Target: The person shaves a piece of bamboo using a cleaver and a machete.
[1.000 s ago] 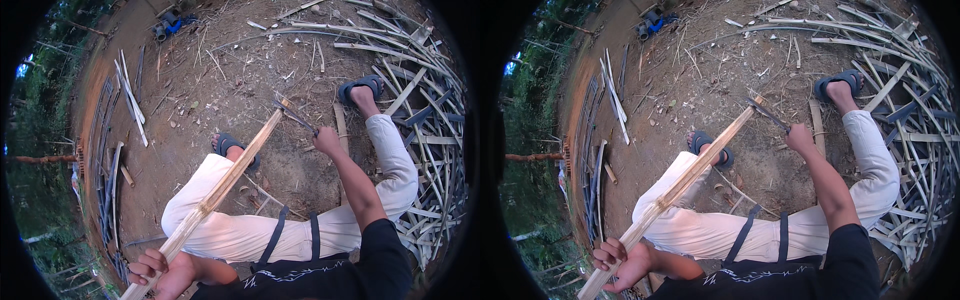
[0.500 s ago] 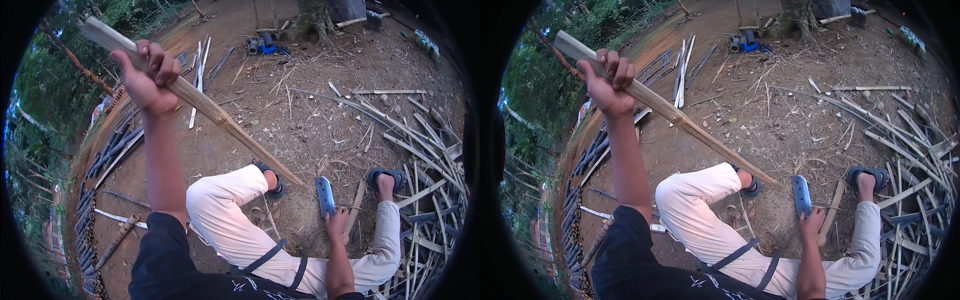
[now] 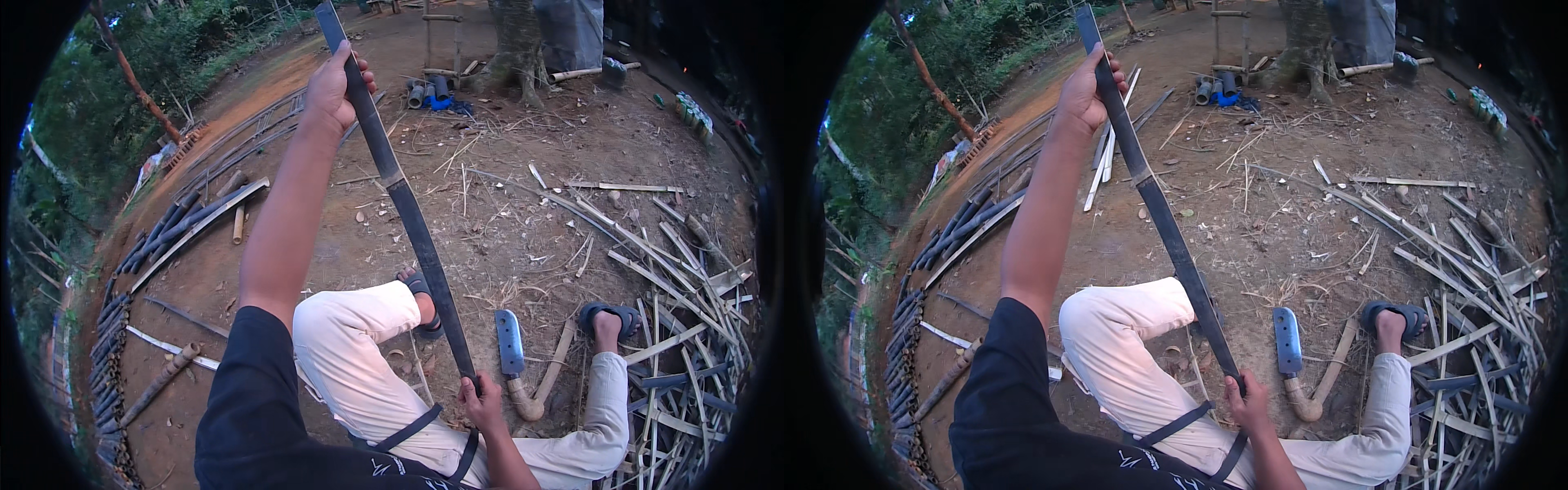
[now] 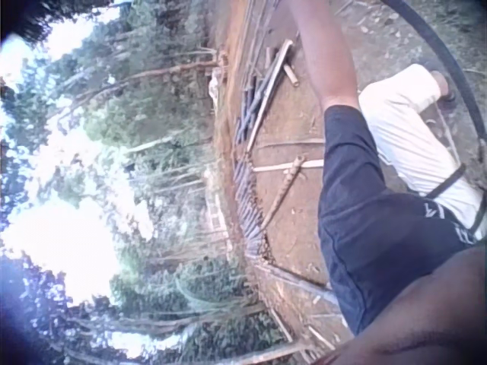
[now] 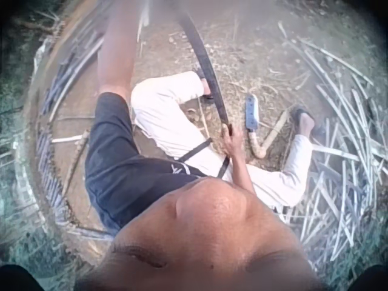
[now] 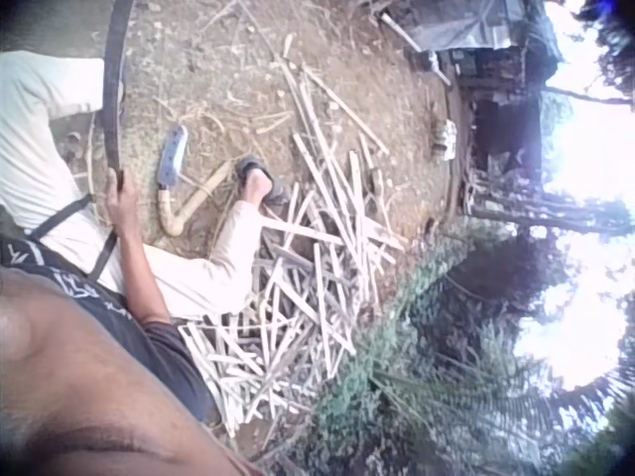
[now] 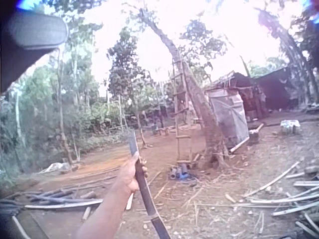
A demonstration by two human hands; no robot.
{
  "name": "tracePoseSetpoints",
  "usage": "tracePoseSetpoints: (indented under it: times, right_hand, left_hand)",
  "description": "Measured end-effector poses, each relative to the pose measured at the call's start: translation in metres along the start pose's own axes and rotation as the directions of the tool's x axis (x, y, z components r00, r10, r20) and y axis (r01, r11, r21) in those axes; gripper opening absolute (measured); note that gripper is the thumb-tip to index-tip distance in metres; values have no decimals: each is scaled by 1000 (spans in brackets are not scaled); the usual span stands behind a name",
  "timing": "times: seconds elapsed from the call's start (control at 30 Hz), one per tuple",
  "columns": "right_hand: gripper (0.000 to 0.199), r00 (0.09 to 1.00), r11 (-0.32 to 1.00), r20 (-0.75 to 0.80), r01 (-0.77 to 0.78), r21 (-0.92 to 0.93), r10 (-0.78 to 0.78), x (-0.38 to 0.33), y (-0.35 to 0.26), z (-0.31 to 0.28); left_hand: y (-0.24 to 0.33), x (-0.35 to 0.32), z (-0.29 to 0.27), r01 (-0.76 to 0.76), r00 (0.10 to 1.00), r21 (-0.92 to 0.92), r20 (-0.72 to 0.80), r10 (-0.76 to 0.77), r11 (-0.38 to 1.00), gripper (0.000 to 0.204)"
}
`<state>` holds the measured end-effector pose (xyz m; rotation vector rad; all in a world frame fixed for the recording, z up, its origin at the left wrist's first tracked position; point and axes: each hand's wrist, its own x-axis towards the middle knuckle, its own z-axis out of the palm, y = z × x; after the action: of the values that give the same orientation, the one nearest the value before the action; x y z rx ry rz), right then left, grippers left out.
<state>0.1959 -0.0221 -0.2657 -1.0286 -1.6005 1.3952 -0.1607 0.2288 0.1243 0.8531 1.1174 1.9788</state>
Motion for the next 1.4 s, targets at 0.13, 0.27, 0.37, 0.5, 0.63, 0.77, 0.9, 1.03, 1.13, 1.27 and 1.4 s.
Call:
tracePoseSetpoints:
  times: [0.13,0.27,0.37,0.5,0.63,0.77,0.9,1.03,1.13,1.27,1.4]
  right_hand:
    - [19,996,993,13,-93,67,92,-8,-12,-4]
    - [22,997,997,-10,-77,-20,77,-10,-12,-5]
    - [25,995,996,-39,-90,-17,89,-5,-26,-1]
    - [26,992,995,-92,-88,-36,84,-2,-23,-4]
    - [26,990,989,-142,-8,-146,-13,-1,2,-8]
    - [28,989,987,-146,9,-159,-33,-3,4,-9]
    - [27,983,980,-169,39,-198,-73,-7,27,-13]
    - [27,973,969,-202,62,-238,-112,-4,15,-5]
    - [27,970,969,-210,71,-238,-122,-2,16,1]
    - [24,961,965,-246,60,-257,-125,16,8,-11]
    - [20,956,978,-282,25,-205,-84,64,-33,-1]
  left_hand:
    - [-19,8,-13,12,999,32,44,-13,999,30]
    - [-36,29,-46,193,922,-278,379,-77,941,39]
    - [-37,30,-58,234,860,-321,508,-41,918,42]
    - [-39,16,-51,235,886,-382,463,-35,894,39]
    - [-39,13,-56,201,876,-439,481,40,876,39]
    - [-34,-2,-45,170,935,-428,355,-8,887,37]
    - [-38,12,-61,215,907,-393,420,-34,894,31]
    - [-42,49,-108,282,776,-318,631,-21,905,28]
    - [-34,54,-115,293,677,-326,734,46,899,39]
    - [-40,-13,-40,129,955,18,267,-129,991,61]
    - [-119,-89,-28,311,854,406,277,-440,859,71]
